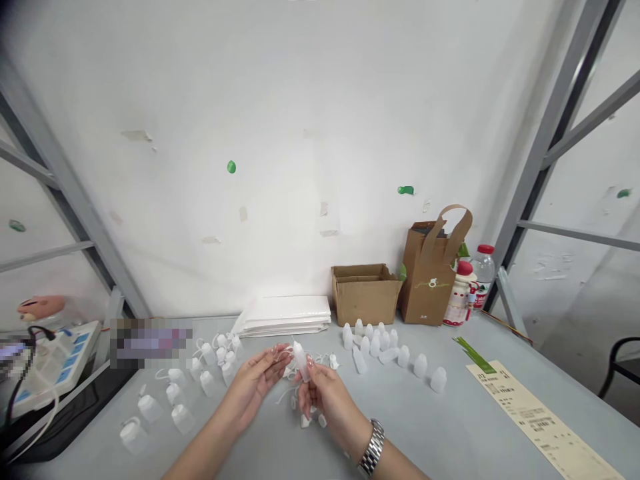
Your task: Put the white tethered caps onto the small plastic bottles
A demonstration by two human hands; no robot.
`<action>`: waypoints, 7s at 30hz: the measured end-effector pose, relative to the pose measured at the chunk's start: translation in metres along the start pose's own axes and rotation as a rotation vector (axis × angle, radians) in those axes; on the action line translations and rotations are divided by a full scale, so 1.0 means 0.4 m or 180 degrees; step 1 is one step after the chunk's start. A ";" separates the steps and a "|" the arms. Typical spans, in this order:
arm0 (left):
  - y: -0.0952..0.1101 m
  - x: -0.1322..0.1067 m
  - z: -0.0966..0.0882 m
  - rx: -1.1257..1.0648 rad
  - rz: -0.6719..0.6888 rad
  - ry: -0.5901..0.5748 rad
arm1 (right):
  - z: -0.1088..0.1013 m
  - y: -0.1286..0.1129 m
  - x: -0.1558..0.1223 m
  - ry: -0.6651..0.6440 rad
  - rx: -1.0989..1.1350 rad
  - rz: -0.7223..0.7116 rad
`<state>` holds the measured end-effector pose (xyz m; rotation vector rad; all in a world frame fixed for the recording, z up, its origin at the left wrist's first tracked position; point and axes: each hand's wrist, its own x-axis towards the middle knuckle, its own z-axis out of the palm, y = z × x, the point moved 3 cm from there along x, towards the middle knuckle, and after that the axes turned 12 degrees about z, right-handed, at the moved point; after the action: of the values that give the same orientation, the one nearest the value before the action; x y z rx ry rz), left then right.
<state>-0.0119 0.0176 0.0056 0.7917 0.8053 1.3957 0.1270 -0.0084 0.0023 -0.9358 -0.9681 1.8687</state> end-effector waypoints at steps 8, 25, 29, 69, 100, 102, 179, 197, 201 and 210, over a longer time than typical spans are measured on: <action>0.014 0.014 -0.026 -0.0206 0.0088 0.0603 | -0.002 0.021 0.010 0.0162 -0.0590 -0.0093; 0.032 -0.009 0.007 -0.0429 -0.0024 0.0212 | 0.003 0.019 -0.005 0.0367 -0.1594 -0.0375; 0.027 -0.011 0.009 -0.0460 -0.0102 0.0269 | 0.004 0.021 -0.011 0.0459 -0.1793 -0.0417; -0.024 -0.012 0.011 -0.0297 0.0235 0.0100 | 0.010 0.039 -0.017 0.1056 -0.2440 -0.0370; -0.016 -0.018 0.014 -0.0121 0.0167 -0.0035 | 0.013 0.033 -0.027 0.1115 -0.2532 -0.0605; -0.014 -0.020 0.016 0.0033 0.0151 -0.0076 | 0.010 0.037 -0.024 0.1102 -0.2561 -0.0613; 0.023 -0.115 0.046 0.3363 0.4085 -0.0848 | 0.133 -0.042 0.251 0.1027 -0.4789 -0.1355; 0.003 0.003 -0.017 0.2727 0.1523 0.0274 | -0.241 -0.175 -0.007 0.3173 -0.4990 -0.1861; 0.011 0.005 -0.010 0.3062 0.1631 -0.0029 | -0.228 -0.150 0.016 0.3247 -0.5269 -0.1741; -0.013 -0.021 0.009 0.4661 0.2057 -0.1304 | -0.206 -0.140 0.026 0.3288 -0.5135 -0.1733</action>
<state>-0.0063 0.0092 0.0031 2.5368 1.2540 0.8933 0.2119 0.0437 0.0132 -1.8869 -1.6423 -0.2984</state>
